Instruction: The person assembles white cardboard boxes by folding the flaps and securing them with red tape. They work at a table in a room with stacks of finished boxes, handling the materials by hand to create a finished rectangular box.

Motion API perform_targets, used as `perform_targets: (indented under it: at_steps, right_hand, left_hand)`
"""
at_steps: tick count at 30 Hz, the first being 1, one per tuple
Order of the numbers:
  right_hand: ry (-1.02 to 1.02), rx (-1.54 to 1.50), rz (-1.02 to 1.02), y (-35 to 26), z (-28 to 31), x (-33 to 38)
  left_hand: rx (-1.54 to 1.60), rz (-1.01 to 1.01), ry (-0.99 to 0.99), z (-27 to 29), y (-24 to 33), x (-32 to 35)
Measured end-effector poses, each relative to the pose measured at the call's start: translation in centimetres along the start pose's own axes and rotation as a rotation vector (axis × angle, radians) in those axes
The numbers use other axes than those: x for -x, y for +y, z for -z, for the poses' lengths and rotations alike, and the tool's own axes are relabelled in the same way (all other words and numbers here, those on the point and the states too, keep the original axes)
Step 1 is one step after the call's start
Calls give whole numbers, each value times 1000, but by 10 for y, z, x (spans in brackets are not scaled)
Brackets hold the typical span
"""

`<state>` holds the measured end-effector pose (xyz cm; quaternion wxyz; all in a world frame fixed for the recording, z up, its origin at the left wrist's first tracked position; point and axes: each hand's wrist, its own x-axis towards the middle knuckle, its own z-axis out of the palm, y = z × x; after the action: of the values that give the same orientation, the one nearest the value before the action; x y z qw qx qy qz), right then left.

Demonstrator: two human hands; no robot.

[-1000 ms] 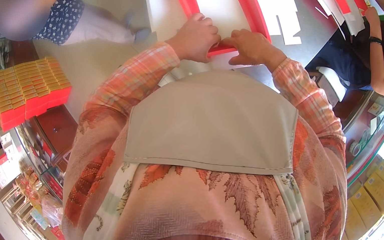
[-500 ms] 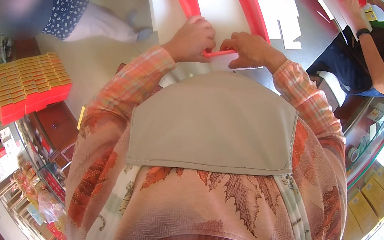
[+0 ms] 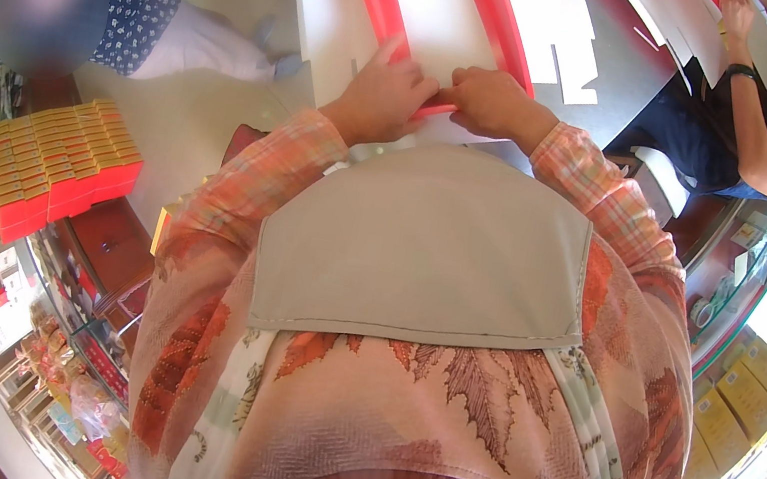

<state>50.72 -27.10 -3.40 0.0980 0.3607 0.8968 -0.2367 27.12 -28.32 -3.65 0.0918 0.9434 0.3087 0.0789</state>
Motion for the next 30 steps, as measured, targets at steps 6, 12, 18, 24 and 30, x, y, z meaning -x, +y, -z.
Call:
perform_targets:
  at_steps: [6, 12, 18, 24, 30]
  right_hand:
    - [26, 255, 160, 1, 47, 20]
    - [213, 519, 220, 32, 79, 15]
    - [374, 522, 227, 27, 80, -9]
    - [316, 407, 99, 29, 18, -28]
    - [183, 248, -152, 62, 26, -16]
  left_hand:
    - [7, -22, 31, 23, -4, 38]
    - [-18, -6, 22, 88, -15, 85]
    - [-271, 198, 237, 75, -46, 88]
    - [-38, 61, 106, 22, -39, 61]
    - [22, -12, 7, -2, -67, 58]
